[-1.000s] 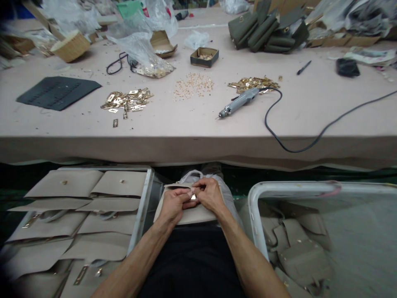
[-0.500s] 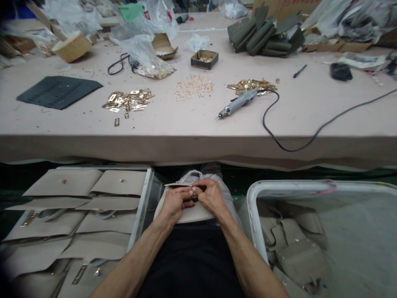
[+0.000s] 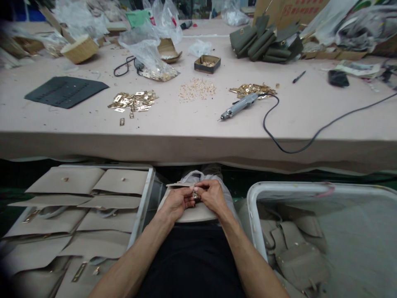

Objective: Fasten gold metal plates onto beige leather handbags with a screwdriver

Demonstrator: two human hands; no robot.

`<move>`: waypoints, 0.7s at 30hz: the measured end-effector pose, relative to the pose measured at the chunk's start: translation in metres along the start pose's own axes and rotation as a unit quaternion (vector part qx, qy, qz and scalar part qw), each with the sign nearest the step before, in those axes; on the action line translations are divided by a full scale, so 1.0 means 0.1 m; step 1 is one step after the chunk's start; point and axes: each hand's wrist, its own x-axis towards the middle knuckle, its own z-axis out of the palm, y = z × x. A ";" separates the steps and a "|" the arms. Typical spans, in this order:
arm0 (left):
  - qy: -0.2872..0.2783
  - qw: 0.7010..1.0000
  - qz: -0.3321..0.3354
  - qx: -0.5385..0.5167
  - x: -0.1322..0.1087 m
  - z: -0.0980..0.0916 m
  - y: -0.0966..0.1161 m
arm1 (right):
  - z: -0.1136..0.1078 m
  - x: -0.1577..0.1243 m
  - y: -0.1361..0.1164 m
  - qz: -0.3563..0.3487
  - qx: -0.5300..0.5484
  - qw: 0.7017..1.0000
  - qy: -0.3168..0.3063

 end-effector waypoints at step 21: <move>-0.034 0.998 -0.029 -0.036 0.11 -0.06 0.02 | -0.05 -0.18 -0.19 -0.214 -0.168 0.962 -0.026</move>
